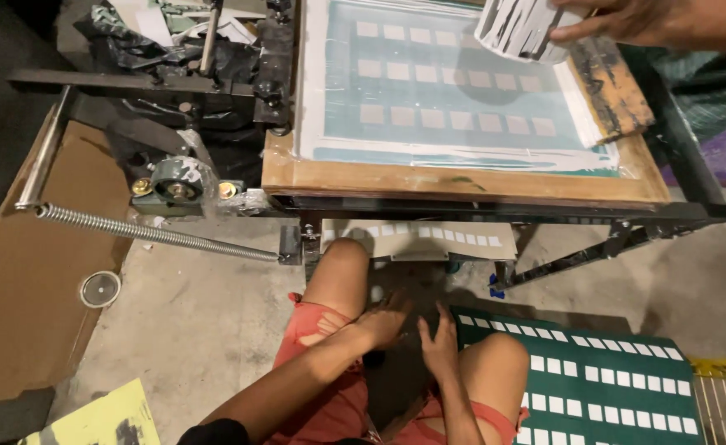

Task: Manually printing white squares onto green cardstock using a screen printing press.

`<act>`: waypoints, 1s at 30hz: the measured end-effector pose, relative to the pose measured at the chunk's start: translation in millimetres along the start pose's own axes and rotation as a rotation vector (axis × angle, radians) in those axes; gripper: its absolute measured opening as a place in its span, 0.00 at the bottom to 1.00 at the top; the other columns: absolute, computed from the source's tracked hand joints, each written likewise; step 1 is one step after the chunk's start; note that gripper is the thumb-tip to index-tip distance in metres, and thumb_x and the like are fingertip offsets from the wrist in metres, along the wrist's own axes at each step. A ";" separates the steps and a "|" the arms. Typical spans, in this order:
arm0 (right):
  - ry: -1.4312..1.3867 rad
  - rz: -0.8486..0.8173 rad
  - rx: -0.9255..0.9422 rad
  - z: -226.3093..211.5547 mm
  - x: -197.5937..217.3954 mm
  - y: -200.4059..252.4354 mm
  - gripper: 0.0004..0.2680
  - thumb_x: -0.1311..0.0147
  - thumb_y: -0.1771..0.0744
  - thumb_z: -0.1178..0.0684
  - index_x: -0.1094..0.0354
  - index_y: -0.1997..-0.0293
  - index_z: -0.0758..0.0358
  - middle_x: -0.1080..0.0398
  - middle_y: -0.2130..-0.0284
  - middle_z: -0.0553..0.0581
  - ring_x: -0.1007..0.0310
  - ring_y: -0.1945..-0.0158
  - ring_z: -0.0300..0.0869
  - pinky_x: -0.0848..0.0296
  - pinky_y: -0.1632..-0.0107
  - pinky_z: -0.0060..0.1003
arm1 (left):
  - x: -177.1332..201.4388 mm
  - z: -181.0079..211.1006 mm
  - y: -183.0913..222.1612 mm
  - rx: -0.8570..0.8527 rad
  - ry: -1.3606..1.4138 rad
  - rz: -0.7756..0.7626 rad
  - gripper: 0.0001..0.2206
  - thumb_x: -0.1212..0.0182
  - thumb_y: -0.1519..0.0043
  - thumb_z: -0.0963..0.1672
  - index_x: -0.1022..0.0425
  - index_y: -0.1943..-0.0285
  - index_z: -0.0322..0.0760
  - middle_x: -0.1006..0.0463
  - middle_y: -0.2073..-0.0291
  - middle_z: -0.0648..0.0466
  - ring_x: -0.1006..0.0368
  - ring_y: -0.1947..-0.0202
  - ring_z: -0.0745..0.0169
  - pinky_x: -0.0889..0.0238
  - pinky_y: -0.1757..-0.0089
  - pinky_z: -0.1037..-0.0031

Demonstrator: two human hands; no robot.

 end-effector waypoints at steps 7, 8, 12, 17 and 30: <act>-0.008 -0.027 -0.018 -12.6 -1.0 -4.8 0.25 0.45 0.33 0.45 0.45 0.30 0.69 0.40 0.35 0.74 0.42 0.32 0.62 0.43 0.31 0.48 | -31.9 -29.1 -26.4 -0.013 -0.110 0.118 0.39 0.34 0.41 0.51 0.48 0.23 0.34 0.55 0.23 0.32 0.50 0.27 0.26 0.42 0.39 0.46; -0.006 -0.033 -0.013 -13.8 -1.5 -5.5 0.25 0.45 0.33 0.45 0.45 0.30 0.69 0.40 0.35 0.74 0.42 0.32 0.62 0.43 0.31 0.48 | -35.3 -31.8 -29.3 -0.007 -0.105 0.122 0.39 0.34 0.41 0.51 0.48 0.23 0.34 0.55 0.23 0.32 0.50 0.27 0.26 0.42 0.39 0.46; 0.006 -0.063 -0.003 -15.1 -4.1 -6.5 0.25 0.45 0.33 0.45 0.44 0.30 0.68 0.38 0.36 0.73 0.40 0.33 0.62 0.41 0.32 0.48 | -34.2 -32.2 -30.3 0.015 -0.062 0.099 0.36 0.35 0.41 0.49 0.46 0.24 0.37 0.56 0.23 0.33 0.49 0.28 0.26 0.41 0.40 0.43; -0.008 -0.079 0.006 -14.6 -0.1 -3.4 0.25 0.45 0.33 0.45 0.44 0.30 0.67 0.38 0.36 0.73 0.40 0.32 0.62 0.41 0.32 0.48 | -25.0 -27.6 -27.0 0.043 -0.001 0.088 0.34 0.35 0.42 0.47 0.45 0.25 0.42 0.54 0.24 0.35 0.50 0.28 0.27 0.43 0.39 0.43; 0.037 -0.129 -0.074 6.6 -4.9 0.9 0.26 0.46 0.33 0.43 0.45 0.29 0.68 0.39 0.35 0.73 0.40 0.32 0.62 0.41 0.32 0.48 | -43.6 -36.0 -40.6 0.028 -0.031 0.161 0.31 0.38 0.42 0.44 0.41 0.27 0.41 0.50 0.24 0.34 0.39 0.33 0.27 0.37 0.42 0.45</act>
Point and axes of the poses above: each hand's wrist, its own y-axis away from the middle knuckle, its own x-axis out of the back of the hand, z = x × y, the point moved 2 cm from there along -y, towards the middle knuckle
